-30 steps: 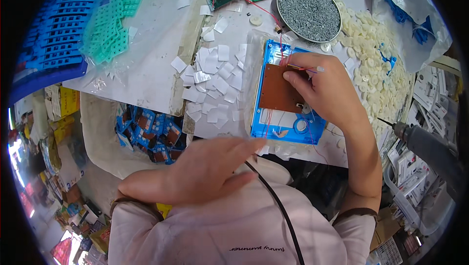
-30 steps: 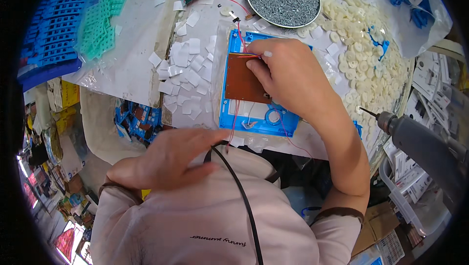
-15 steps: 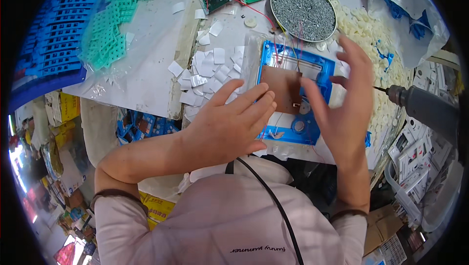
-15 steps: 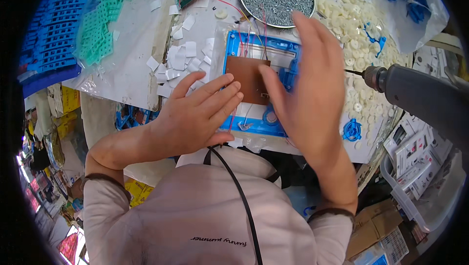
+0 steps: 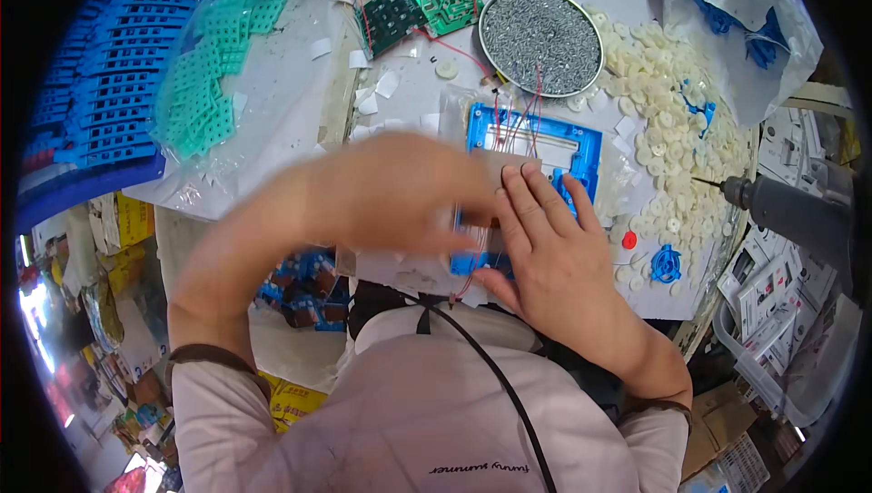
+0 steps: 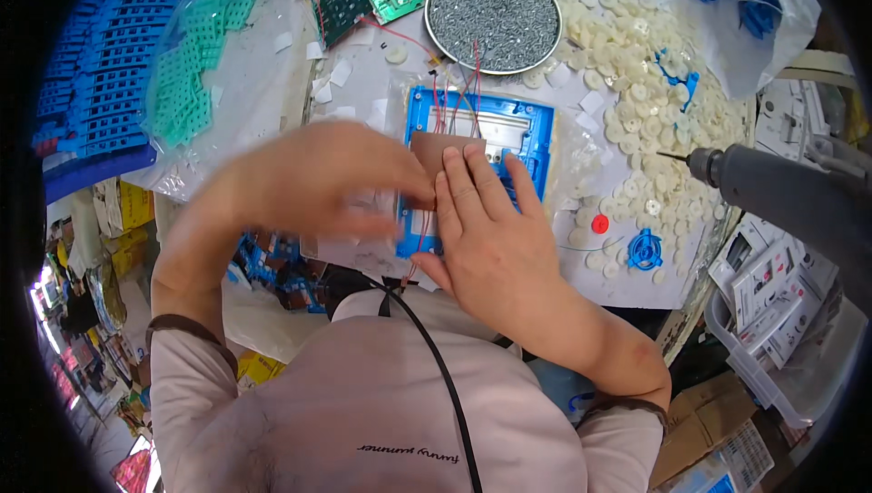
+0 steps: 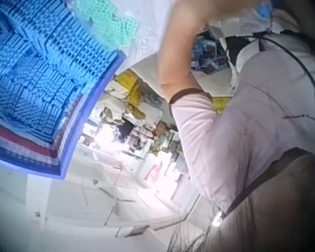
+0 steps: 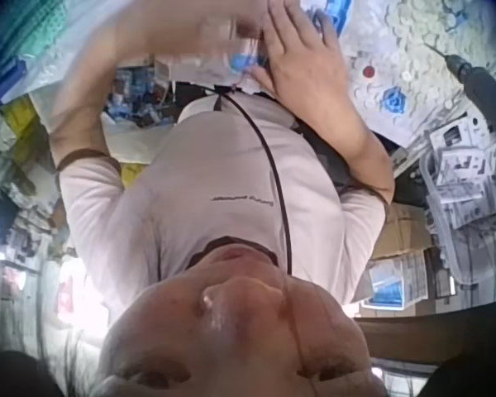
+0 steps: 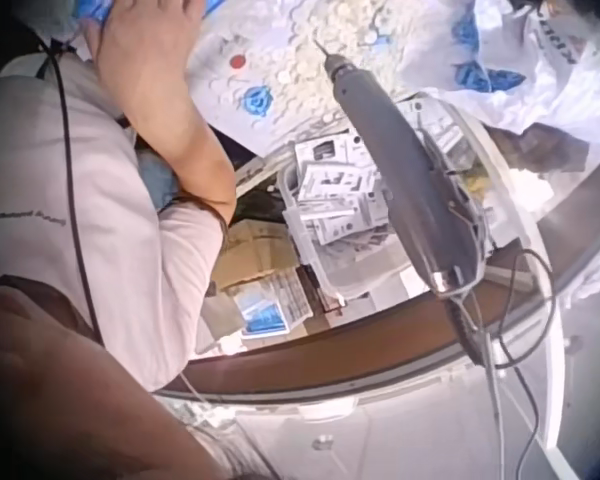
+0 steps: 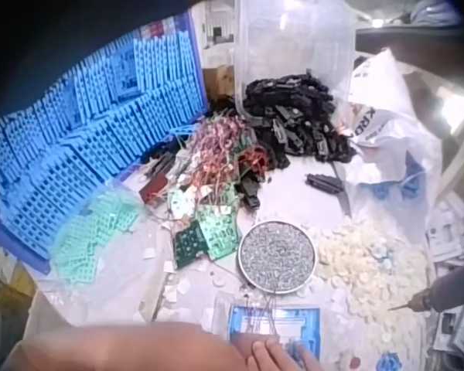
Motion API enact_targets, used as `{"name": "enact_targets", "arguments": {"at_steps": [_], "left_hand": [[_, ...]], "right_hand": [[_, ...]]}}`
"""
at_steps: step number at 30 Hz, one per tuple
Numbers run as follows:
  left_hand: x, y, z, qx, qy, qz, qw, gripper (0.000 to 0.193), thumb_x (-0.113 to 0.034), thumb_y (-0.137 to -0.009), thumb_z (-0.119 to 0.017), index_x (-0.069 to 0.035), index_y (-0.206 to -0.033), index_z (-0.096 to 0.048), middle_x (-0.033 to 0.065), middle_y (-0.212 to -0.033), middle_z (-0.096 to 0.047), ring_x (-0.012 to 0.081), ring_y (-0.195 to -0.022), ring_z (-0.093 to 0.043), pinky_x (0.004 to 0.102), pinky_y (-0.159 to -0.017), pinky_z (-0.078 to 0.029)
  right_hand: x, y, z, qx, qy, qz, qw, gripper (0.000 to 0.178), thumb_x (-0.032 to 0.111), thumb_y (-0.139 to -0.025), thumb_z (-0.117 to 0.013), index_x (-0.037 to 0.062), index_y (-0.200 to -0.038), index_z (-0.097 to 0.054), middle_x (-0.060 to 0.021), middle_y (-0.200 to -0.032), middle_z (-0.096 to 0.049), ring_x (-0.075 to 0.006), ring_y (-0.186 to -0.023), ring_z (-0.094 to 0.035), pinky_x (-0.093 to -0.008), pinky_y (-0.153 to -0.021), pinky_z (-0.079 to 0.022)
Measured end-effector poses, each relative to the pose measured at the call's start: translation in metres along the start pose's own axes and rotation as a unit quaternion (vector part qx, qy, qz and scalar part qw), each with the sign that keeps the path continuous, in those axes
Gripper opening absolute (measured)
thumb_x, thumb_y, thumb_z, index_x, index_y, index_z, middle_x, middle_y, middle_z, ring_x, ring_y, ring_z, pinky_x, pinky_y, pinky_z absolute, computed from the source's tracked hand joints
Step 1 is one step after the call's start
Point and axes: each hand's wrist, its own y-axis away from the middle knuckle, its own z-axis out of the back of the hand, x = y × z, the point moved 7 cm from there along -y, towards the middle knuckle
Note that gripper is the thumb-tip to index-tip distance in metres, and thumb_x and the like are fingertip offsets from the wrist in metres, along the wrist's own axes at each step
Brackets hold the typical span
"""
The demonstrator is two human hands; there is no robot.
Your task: Assemble internal components including a circuit board and wiring into a plastic handheld toy casing using an electric screwdriver.
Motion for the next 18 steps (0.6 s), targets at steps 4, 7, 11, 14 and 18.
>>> {"name": "enact_targets", "arguments": {"at_steps": [4, 7, 11, 14, 18], "left_hand": [[0.059, -0.055, 0.083, -0.349, -0.253, 0.035, 0.902, 0.013, -0.024, -0.083, -0.069, -0.012, -0.08, -0.073, 0.0086, -0.085, -0.07, 0.0328, -0.085, -0.068, 0.0473, -0.073, -0.051], [0.082, -0.095, 0.074, -0.263, -0.382, 0.025, 0.885, 0.01, -0.024, -0.084, -0.068, -0.016, -0.083, -0.074, 0.0057, -0.085, -0.071, 0.0286, -0.095, -0.068, 0.0479, -0.084, -0.046], [0.08, -0.097, 0.08, -0.268, -0.353, 0.066, 0.894, 0.009, -0.023, -0.087, -0.071, -0.014, -0.086, -0.069, 0.0041, -0.087, -0.067, 0.0251, -0.099, -0.062, 0.046, -0.089, -0.039], [0.086, -0.105, 0.079, -0.314, -0.386, 0.059, 0.865, 0.013, -0.025, -0.088, -0.069, -0.012, -0.089, -0.071, 0.0058, -0.087, -0.069, 0.0265, -0.095, -0.065, 0.0473, -0.088, -0.04], [0.096, -0.124, 0.083, -0.247, -0.384, 0.112, 0.883, 0.023, -0.03, -0.091, -0.063, -0.011, -0.087, -0.074, 0.0083, -0.084, -0.073, 0.0277, -0.09, -0.07, 0.05, -0.088, -0.041]], "right_hand": [[0.004, -0.002, 0.003, -0.012, -0.005, -0.012, 1.0, 0.072, 0.042, -0.078, -0.077, -0.0077, -0.128, -0.06, -0.0241, -0.142, -0.053, -0.0394, -0.139, -0.044, -0.0565, -0.115, -0.031], [-0.002, 0.0, 0.015, -0.029, -0.049, -0.011, 0.998, 0.067, 0.037, -0.075, -0.081, -0.0041, -0.125, -0.062, -0.0222, -0.141, -0.054, -0.0397, -0.137, -0.046, -0.0557, -0.111, -0.036], [0.001, 0.052, 0.123, -0.102, -0.097, 0.095, 0.985, 0.051, 0.018, -0.077, -0.08, -0.0028, -0.12, -0.061, -0.0249, -0.125, -0.063, -0.0449, -0.117, -0.06, -0.0535, -0.098, -0.049], [-0.056, 0.183, 0.165, -0.789, -0.095, 0.065, 0.604, 0.032, 0.024, -0.092, -0.068, 0.0078, -0.119, -0.061, -0.0139, -0.109, -0.068, -0.0374, -0.099, -0.067, -0.0527, -0.098, -0.05], [-0.132, 0.108, 0.157, -0.507, -0.408, 0.058, 0.758, 0.05, 0.038, -0.09, -0.072, 0.0034, -0.122, -0.054, -0.0048, -0.084, -0.061, -0.0216, -0.074, -0.06, -0.0448, -0.092, -0.046]]}}
